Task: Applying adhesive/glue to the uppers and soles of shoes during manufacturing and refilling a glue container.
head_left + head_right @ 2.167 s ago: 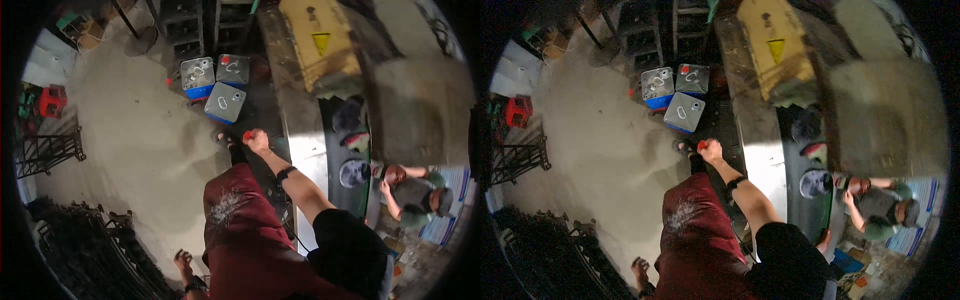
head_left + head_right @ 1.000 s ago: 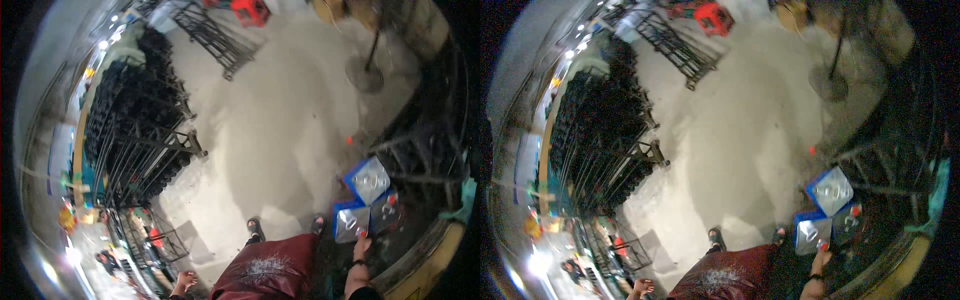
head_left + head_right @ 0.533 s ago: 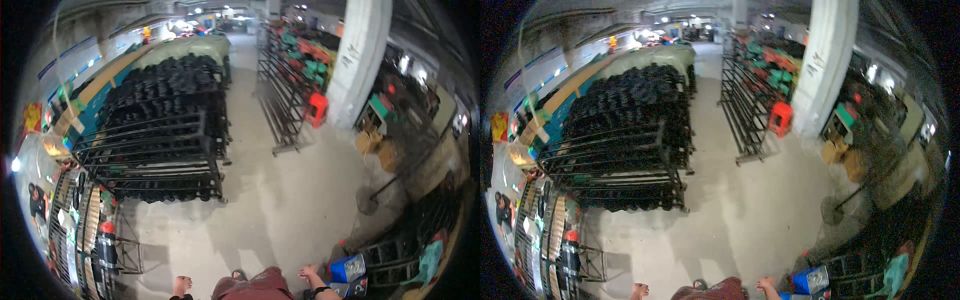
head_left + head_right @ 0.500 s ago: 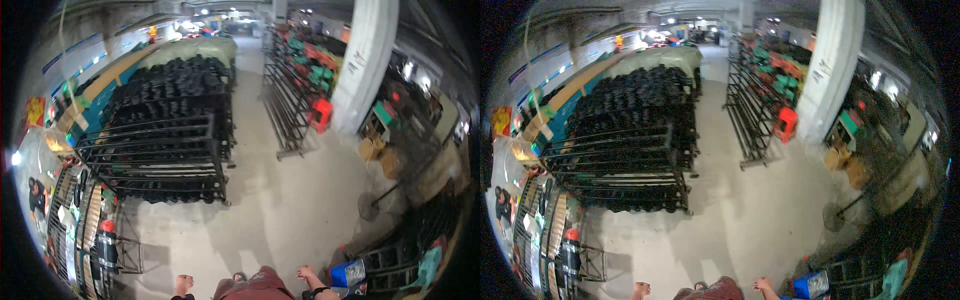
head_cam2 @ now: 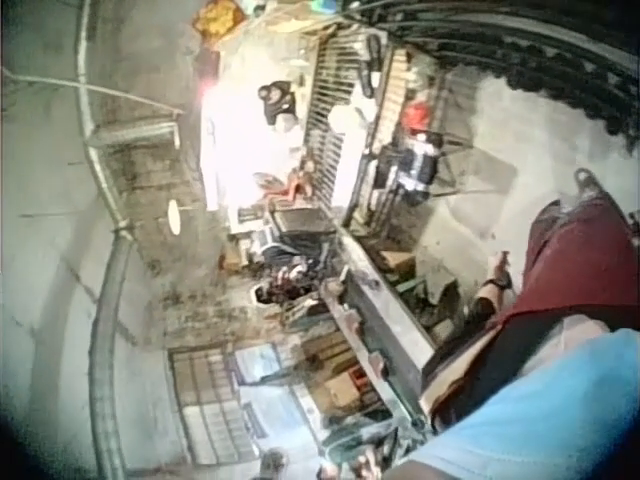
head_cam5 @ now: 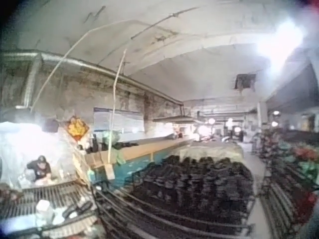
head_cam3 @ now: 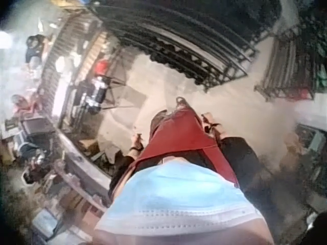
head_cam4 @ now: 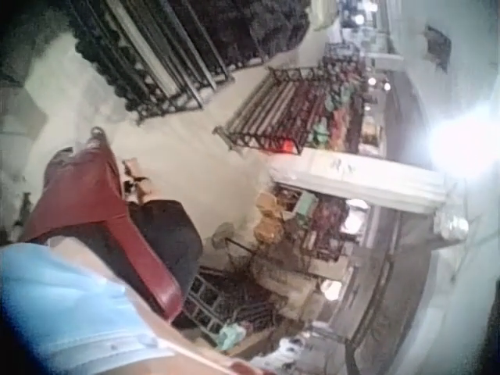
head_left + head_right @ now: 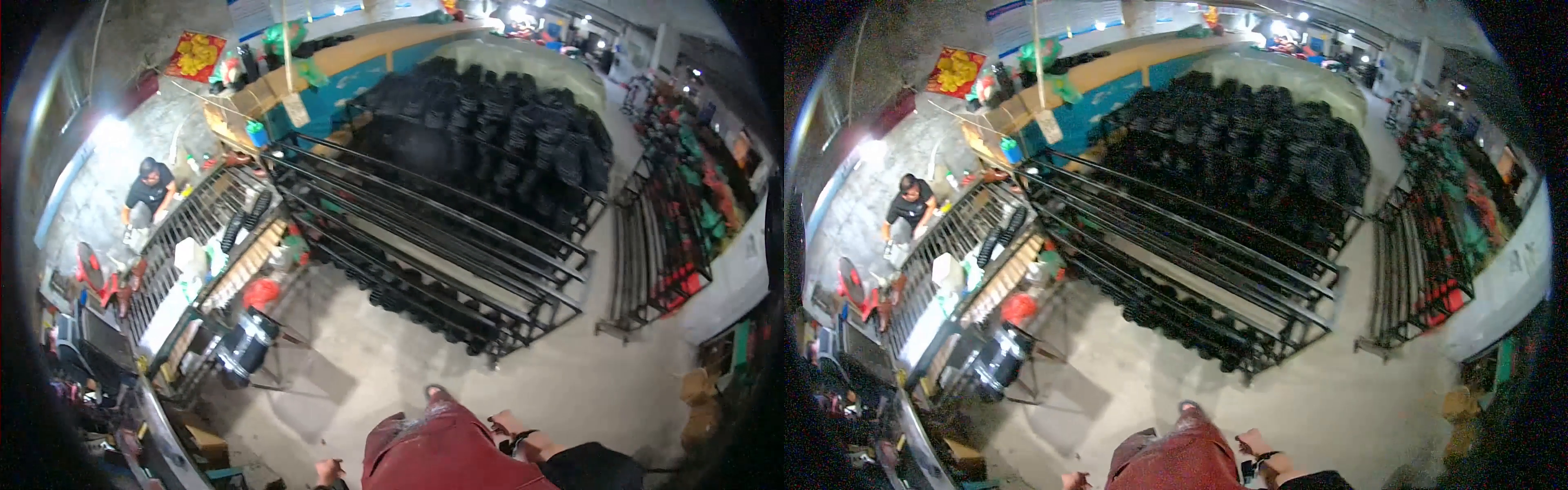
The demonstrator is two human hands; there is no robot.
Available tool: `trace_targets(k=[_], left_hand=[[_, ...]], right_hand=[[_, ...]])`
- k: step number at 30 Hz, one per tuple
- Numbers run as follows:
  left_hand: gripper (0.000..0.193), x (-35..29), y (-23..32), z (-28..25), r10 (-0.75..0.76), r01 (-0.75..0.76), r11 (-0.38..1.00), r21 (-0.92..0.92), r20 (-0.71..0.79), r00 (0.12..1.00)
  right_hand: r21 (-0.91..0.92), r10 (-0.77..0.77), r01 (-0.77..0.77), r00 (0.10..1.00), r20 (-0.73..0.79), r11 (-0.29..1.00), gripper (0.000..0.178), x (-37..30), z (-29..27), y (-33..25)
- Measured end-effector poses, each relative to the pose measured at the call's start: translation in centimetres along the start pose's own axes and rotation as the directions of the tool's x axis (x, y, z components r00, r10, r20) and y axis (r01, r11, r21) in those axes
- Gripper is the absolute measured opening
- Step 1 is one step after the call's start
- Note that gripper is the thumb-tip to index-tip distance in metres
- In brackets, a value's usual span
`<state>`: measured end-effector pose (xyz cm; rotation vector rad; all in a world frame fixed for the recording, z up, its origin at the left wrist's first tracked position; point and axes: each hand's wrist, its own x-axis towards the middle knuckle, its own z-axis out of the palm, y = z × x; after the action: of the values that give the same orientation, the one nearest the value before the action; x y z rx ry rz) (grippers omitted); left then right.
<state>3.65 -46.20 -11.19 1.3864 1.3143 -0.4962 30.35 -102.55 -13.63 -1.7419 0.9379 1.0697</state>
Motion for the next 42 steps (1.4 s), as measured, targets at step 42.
trace_targets(k=[42], left_hand=[[0.019, 28.6, 63.6, -30.8, -0.057, -0.232, 0.9, -0.369, -0.628, 0.776]], right_hand=[[-0.616, -0.851, 0.718, -0.062, -0.521, 0.325, 0.049, -29.1, 61.9, -171.5]])
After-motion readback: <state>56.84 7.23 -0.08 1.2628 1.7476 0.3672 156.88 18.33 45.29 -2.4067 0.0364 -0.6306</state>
